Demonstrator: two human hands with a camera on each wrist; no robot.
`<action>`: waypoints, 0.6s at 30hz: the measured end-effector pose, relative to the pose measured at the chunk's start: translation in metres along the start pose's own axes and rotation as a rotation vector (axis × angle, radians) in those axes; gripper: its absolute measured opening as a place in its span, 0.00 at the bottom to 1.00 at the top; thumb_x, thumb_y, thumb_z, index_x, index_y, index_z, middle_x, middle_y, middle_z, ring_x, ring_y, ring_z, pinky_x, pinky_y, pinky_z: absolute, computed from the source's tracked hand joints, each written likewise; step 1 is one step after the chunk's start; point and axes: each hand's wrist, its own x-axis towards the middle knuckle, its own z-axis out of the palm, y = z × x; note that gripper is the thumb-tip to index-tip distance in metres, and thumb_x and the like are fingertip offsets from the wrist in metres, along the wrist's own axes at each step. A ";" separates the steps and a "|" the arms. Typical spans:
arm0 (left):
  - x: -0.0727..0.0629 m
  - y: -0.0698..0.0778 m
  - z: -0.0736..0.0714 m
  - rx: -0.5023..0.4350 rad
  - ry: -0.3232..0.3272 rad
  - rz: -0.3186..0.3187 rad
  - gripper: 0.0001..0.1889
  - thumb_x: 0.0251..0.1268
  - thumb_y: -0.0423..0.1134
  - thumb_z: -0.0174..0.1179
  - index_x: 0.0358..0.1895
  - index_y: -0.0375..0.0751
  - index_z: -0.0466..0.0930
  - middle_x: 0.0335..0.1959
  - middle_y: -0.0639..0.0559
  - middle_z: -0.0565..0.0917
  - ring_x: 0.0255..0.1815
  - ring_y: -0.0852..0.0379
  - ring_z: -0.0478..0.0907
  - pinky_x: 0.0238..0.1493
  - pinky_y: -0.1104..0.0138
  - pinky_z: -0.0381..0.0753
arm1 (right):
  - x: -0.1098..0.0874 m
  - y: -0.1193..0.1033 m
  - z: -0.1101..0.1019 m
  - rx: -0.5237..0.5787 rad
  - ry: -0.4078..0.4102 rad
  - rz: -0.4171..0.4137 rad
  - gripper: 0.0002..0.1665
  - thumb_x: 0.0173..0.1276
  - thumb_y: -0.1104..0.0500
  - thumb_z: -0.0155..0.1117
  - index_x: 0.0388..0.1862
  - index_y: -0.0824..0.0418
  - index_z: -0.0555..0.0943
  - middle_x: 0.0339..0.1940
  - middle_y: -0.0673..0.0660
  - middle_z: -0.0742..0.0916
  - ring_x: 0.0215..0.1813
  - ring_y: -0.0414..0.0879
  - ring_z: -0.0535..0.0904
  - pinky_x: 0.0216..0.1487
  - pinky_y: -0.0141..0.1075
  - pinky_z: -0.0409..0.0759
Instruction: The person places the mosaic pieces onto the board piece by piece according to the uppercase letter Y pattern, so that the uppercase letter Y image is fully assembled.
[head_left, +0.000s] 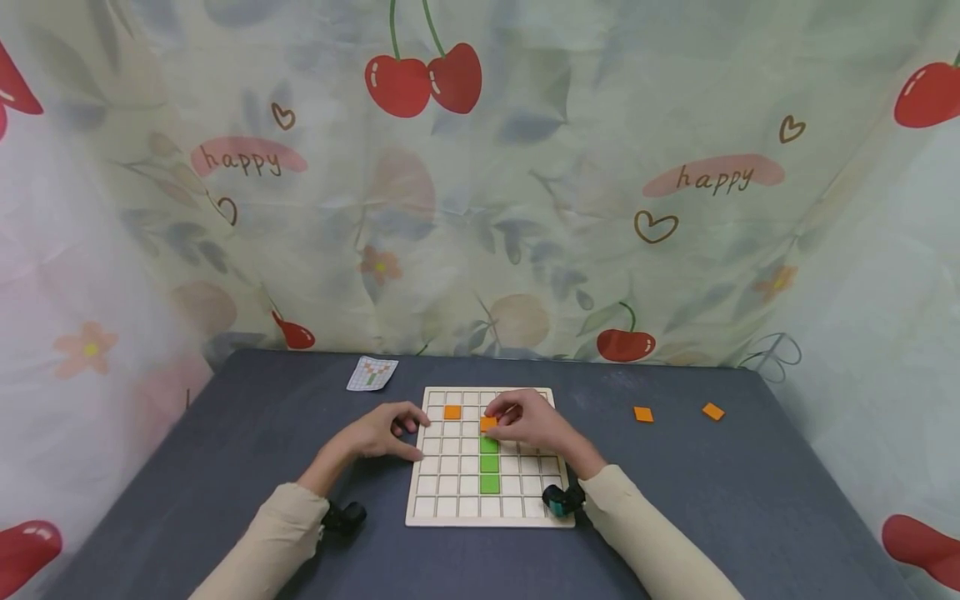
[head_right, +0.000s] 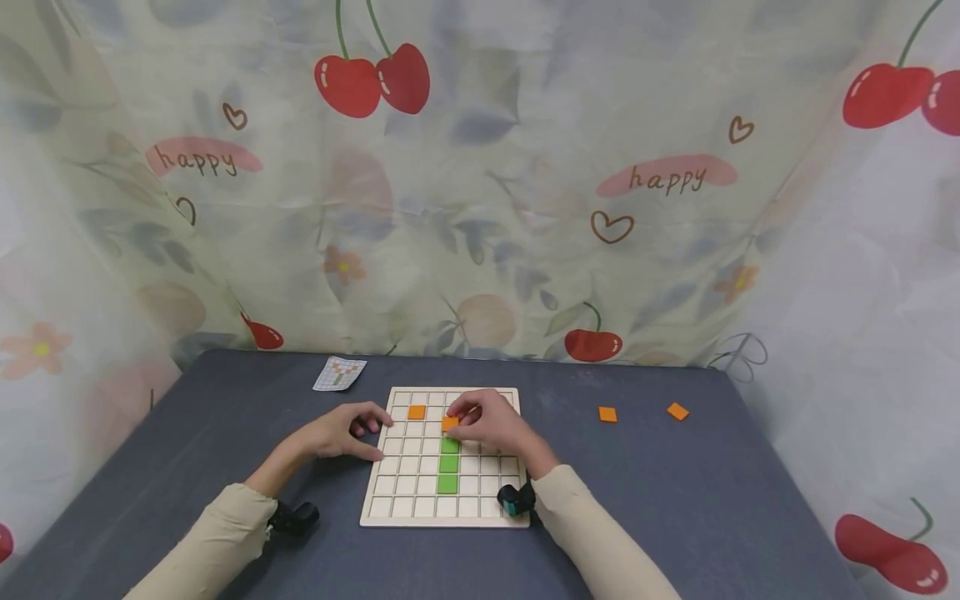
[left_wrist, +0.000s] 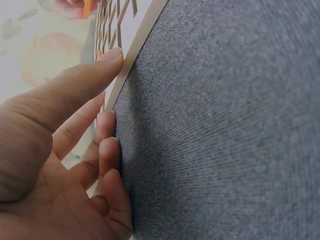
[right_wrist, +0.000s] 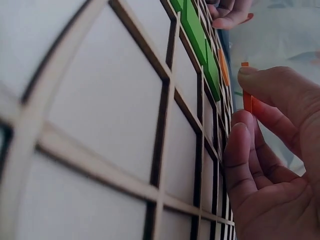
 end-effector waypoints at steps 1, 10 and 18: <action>0.000 0.000 0.000 -0.001 0.000 0.001 0.23 0.53 0.30 0.78 0.52 0.35 0.81 0.39 0.47 0.75 0.39 0.50 0.68 0.43 0.59 0.67 | 0.000 -0.002 0.001 -0.002 -0.002 0.000 0.14 0.63 0.69 0.75 0.47 0.71 0.85 0.41 0.66 0.85 0.38 0.59 0.81 0.41 0.35 0.78; 0.000 -0.002 0.000 -0.017 -0.004 0.016 0.23 0.54 0.30 0.78 0.53 0.35 0.81 0.39 0.47 0.75 0.39 0.49 0.68 0.43 0.59 0.67 | 0.007 -0.001 0.005 -0.049 -0.007 0.006 0.14 0.63 0.63 0.78 0.46 0.65 0.87 0.38 0.55 0.86 0.37 0.49 0.82 0.43 0.38 0.79; 0.001 -0.003 0.000 -0.014 -0.006 0.007 0.23 0.54 0.30 0.78 0.53 0.36 0.81 0.40 0.47 0.75 0.39 0.50 0.68 0.43 0.59 0.67 | 0.013 -0.003 0.008 -0.091 -0.013 0.060 0.13 0.63 0.62 0.78 0.46 0.62 0.88 0.39 0.53 0.87 0.36 0.45 0.81 0.43 0.38 0.79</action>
